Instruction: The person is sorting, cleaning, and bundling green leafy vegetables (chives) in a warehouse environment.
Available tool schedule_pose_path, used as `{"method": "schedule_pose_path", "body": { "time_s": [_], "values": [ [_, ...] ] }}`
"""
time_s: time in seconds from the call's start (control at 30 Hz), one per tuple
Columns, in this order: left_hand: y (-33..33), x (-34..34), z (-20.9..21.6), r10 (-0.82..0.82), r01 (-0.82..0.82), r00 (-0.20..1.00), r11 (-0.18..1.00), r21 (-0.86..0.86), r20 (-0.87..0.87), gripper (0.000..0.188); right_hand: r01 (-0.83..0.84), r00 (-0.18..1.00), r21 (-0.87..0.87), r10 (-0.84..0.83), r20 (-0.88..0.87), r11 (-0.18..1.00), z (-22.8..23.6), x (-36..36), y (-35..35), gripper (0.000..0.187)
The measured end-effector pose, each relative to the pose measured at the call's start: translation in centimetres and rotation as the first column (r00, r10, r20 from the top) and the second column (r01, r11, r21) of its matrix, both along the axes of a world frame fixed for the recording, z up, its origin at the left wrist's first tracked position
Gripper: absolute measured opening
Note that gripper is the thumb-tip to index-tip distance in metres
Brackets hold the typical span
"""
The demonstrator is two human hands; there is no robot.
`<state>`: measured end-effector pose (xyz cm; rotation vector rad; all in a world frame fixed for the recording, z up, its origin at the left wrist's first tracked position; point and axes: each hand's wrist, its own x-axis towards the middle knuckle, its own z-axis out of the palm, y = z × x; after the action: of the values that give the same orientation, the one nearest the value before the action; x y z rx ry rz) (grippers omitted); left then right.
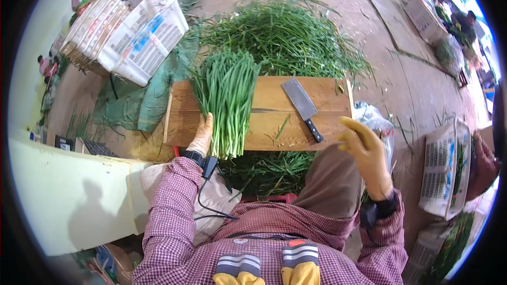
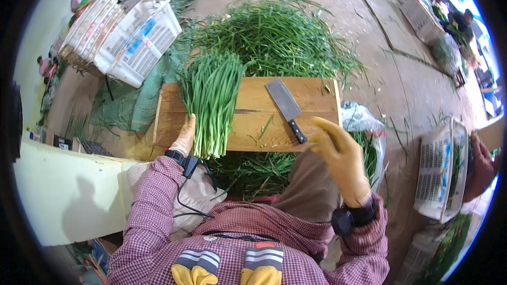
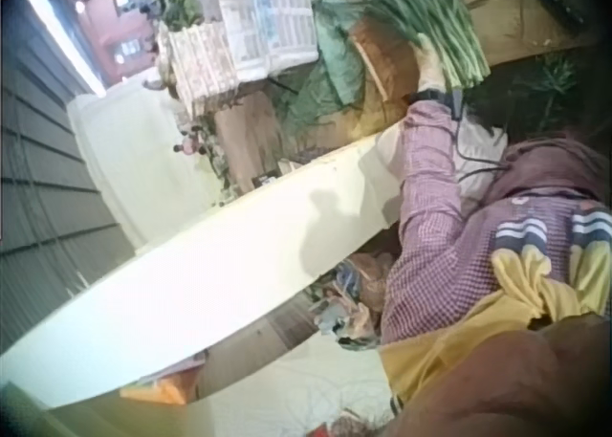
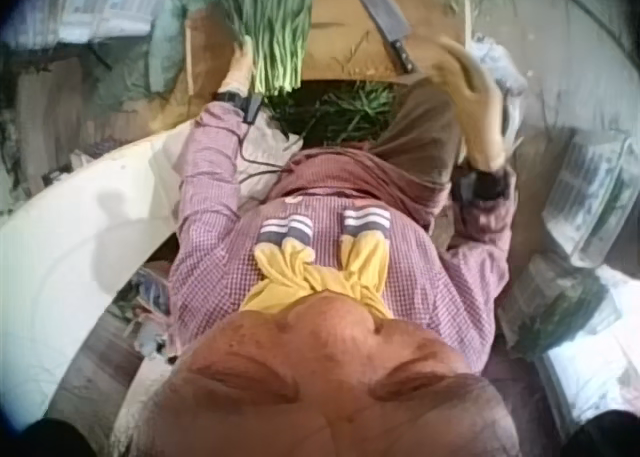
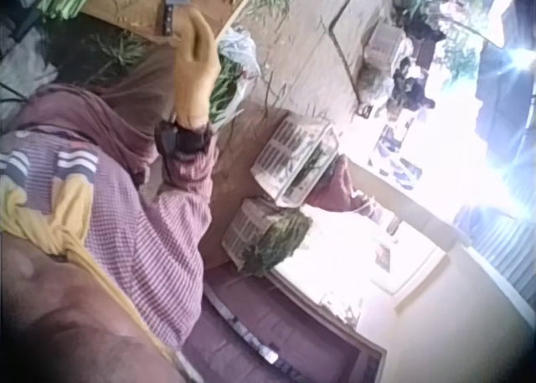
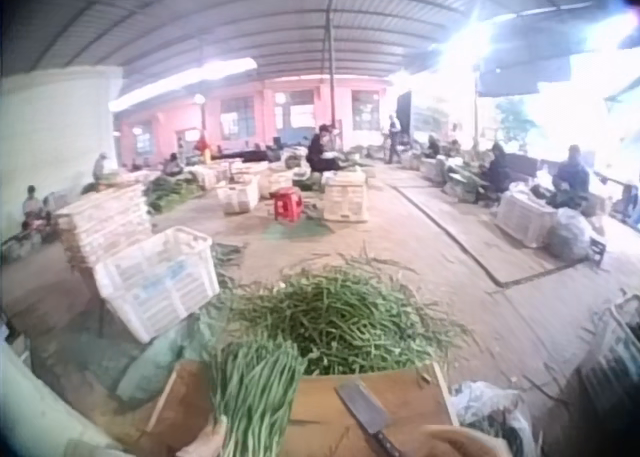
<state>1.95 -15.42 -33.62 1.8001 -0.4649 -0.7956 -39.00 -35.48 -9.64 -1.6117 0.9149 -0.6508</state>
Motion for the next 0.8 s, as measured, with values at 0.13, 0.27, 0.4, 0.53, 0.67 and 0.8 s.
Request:
{"method": "schedule_pose_path", "body": {
  "time_s": [0.13,0.27,0.4,0.53,0.67,0.8],
  "values": [
    [-0.3,0.9,-3.1,-0.044,0.040,0.999,0.987,-0.154,-0.024,0.085,-0.371,0.924,0.071,0.375,-0.072,0.926,-1.3,12.3,-2.6,0.032],
    [-1.1,1.0,-5.7,0.062,-0.058,0.996,0.996,-0.075,0.060,0.077,-0.531,0.839,0.187,0.544,-0.024,0.827,-5.9,23.7,-2.1,0.030],
    [-1.6,0.0,-5.8,0.203,-0.212,0.974,0.973,0.094,0.097,0.076,-0.537,0.807,0.287,0.582,-0.099,0.793,-10.8,31.6,-0.3,0.033],
    [-1.7,-1.3,-3.9,0.181,-0.210,0.968,0.964,0.166,0.174,0.076,-0.527,0.813,0.242,0.566,-0.136,0.815,-14.8,37.6,0.0,0.036],
    [-1.8,-1.9,-2.1,0.172,-0.217,0.965,0.948,0.232,0.196,0.073,-0.491,0.813,0.115,0.502,-0.296,0.863,-17.2,41.7,-0.8,0.045],
    [-1.6,-2.4,-1.2,0.167,-0.211,0.970,0.939,0.271,0.175,0.072,-0.542,0.738,0.083,0.521,-0.429,0.836,-18.2,43.7,-1.1,0.054]
  ]
}}
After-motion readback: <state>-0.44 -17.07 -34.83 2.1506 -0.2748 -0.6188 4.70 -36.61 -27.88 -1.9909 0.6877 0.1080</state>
